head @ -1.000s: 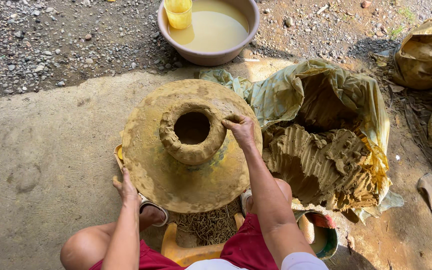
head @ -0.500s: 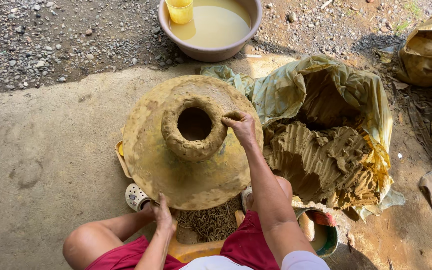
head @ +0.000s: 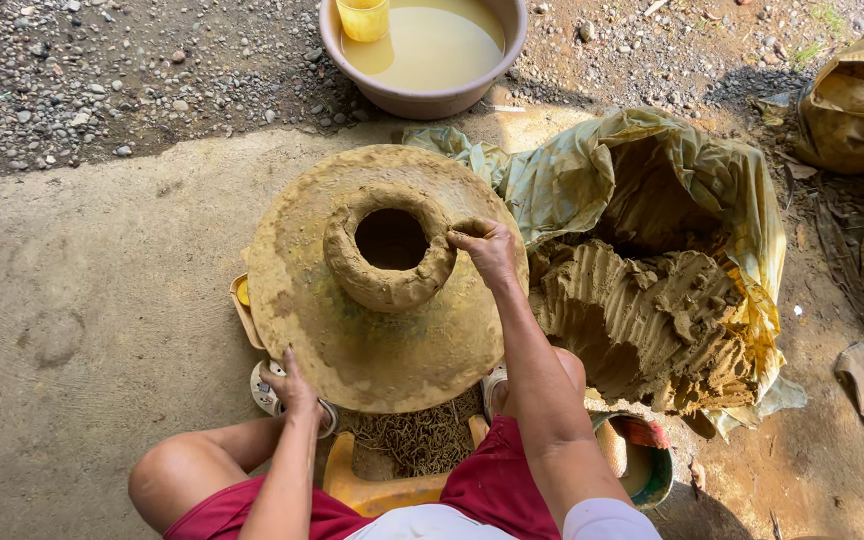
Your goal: The person shapes a large mass of clay on a potter's wheel by pressing their hands into the center and smoothing the exterior, then uses a wooden rib tool to refine the neck of the vessel.
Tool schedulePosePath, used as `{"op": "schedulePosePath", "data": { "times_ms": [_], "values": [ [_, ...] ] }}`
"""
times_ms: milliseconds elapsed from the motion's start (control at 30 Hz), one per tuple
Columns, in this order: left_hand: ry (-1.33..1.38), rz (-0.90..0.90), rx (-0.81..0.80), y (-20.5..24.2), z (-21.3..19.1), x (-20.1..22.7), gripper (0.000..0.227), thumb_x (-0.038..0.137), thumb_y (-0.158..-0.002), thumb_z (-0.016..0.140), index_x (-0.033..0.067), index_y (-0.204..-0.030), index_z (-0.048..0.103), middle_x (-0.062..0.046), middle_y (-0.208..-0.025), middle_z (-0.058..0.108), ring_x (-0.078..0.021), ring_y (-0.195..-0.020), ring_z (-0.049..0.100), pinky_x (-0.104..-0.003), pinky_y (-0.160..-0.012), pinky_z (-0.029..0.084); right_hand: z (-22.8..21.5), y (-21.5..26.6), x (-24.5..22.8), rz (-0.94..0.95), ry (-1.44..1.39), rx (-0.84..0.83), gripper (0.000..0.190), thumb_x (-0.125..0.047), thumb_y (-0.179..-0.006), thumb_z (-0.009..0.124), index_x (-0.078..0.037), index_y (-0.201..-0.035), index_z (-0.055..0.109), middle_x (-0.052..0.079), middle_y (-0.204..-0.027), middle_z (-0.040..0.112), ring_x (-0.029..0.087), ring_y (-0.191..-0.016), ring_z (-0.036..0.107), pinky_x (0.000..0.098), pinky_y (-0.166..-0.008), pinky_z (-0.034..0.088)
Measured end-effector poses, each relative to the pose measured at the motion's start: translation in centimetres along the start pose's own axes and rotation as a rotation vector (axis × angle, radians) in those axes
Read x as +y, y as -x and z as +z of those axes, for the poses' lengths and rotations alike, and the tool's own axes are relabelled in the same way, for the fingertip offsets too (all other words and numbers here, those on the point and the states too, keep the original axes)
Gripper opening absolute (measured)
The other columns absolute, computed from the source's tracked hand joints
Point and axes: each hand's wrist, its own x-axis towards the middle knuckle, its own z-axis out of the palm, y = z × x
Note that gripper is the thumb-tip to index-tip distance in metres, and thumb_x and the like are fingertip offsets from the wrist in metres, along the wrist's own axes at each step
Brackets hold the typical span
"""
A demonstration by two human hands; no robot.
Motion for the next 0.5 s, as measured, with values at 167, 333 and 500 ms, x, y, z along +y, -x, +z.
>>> {"op": "schedulePosePath", "data": {
  "times_ms": [167, 333, 500],
  "values": [
    [-0.089, -0.188, -0.173, 5.1, -0.5, 1.9, 0.122, 0.064, -0.082, 0.067, 0.0138, -0.161, -0.012, -0.019, -0.171, -0.004, -0.0403, -0.155, 0.012, -0.067, -0.121, 0.012, 0.0, -0.5, -0.5, 0.004, -0.033, 0.01, 0.018, -0.007, -0.079, 0.086, -0.004, -0.096, 0.081, 0.003, -0.087, 0.079, 0.01, -0.076, 0.071, 0.027, -0.071, 0.059],
    [0.176, -0.097, -0.264, -5.3, -0.3, 6.5, 0.105, 0.067, -0.087, 0.066, 0.001, -0.16, 0.03, -0.035, -0.162, 0.039, -0.0505, -0.146, 0.043, -0.064, -0.117, 0.041, 0.0, 0.1, 0.0, 0.017, -0.032, -0.023, 0.016, -0.008, -0.081, 0.085, -0.004, -0.097, 0.081, 0.003, -0.085, 0.079, 0.011, -0.075, 0.071, 0.0274, -0.07, 0.059],
    [-0.043, 0.03, -0.053, -4.4, 0.9, 2.1, 0.077, 0.054, -0.1, 0.061, 0.0051, -0.15, 0.029, -0.022, -0.147, 0.045, -0.0373, -0.133, 0.046, -0.051, -0.108, 0.042, -0.1, -0.6, 0.1, -0.023, -0.087, -0.042, 0.017, -0.006, -0.081, 0.085, -0.002, -0.096, 0.081, 0.003, -0.087, 0.079, 0.01, -0.076, 0.072, 0.0273, -0.073, 0.06]
  ]
}}
